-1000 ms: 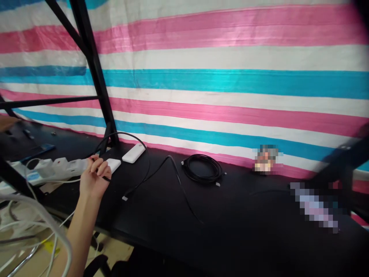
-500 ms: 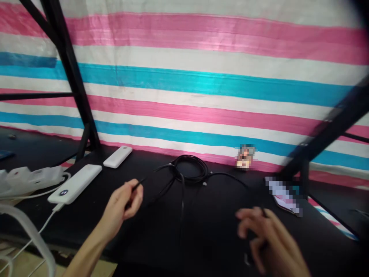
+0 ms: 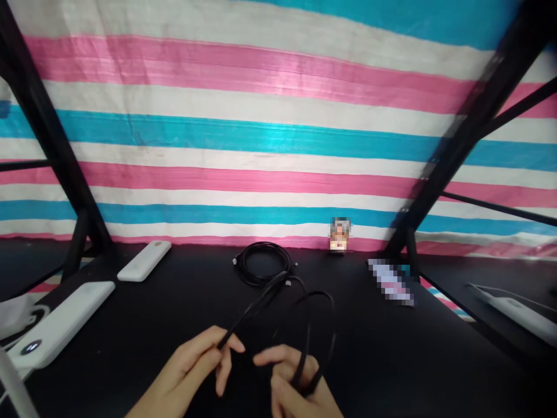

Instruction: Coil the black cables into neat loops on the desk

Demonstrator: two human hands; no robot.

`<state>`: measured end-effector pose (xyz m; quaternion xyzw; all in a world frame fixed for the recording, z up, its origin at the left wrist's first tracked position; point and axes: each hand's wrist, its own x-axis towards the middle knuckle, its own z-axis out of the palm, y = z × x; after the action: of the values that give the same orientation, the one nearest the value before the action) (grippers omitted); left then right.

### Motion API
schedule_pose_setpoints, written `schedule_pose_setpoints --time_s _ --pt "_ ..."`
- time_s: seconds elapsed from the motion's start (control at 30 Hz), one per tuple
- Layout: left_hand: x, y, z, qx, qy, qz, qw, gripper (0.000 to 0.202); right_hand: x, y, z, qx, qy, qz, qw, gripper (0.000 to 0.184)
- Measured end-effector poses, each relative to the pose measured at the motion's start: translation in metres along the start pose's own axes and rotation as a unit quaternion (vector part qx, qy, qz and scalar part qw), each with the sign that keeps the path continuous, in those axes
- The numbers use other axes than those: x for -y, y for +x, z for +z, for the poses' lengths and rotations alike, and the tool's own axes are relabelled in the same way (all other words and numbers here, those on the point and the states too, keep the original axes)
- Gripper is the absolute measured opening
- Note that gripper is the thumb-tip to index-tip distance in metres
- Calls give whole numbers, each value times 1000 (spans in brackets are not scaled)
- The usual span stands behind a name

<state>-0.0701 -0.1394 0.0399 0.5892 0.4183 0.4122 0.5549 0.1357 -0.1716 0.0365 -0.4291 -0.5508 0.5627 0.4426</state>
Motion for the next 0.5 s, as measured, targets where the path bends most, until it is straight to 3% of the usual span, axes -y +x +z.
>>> schedule_pose_setpoints --time_s 0.07,0.13,0.27,0.4,0.47,0.5 --pt "-3 5 -3 -2 -33 18 999 22 0 -2 -12 -36 -5 -6 999 49" --pt "-4 9 -7 -35 -116 28 992 23 -2 -5 -24 -111 3 -21 994 48" --pt "-2 14 -24 -174 -312 10 934 32 -5 -11 -45 -282 38 -50 957 45" --pt "-5 16 -43 -293 -406 -3 866 56 -8 -18 -62 -314 59 -69 945 46" --pt "-7 18 -48 -313 -399 50 860 64 -9 -22 -70 -313 64 -73 945 49" --pt "-7 18 -51 -313 -367 79 872 66 -9 -24 -75 -315 66 -73 944 50"
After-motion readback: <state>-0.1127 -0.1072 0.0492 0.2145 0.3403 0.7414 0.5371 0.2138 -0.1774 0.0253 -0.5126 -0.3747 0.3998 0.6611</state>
